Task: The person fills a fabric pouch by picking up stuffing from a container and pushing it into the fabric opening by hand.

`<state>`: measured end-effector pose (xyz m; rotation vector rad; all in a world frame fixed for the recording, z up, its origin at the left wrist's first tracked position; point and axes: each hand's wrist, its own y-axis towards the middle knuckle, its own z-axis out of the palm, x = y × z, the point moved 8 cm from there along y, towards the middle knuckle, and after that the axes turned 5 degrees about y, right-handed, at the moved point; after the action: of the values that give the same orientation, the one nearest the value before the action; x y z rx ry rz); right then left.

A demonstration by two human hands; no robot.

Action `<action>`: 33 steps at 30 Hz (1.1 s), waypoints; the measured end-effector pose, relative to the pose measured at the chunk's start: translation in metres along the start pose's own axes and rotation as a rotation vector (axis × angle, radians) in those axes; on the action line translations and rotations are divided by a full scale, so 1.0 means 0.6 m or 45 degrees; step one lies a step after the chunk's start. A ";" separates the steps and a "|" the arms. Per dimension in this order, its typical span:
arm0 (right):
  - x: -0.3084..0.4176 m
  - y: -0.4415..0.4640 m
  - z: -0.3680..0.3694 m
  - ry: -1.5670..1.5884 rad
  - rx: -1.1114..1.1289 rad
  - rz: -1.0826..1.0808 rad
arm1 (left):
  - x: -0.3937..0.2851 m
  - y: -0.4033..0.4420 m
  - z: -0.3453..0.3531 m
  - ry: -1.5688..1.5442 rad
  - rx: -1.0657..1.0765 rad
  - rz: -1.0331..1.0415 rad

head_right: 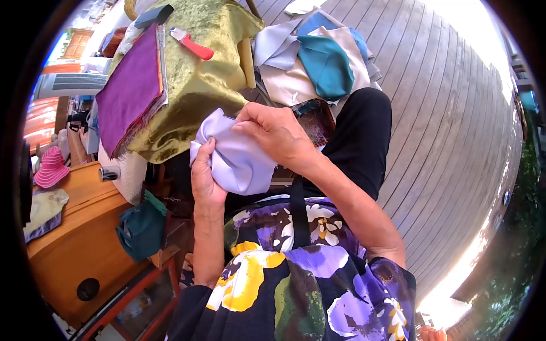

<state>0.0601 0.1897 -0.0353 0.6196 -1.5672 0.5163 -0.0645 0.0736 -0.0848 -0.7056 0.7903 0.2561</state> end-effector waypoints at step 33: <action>-0.084 -0.078 -0.043 0.777 -0.143 0.343 | -0.038 -0.041 0.050 0.304 -0.093 0.199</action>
<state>0.1125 0.1757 -0.0846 0.1346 -1.0867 0.7330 -0.0519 0.0765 -0.0417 -0.7529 1.0703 0.3476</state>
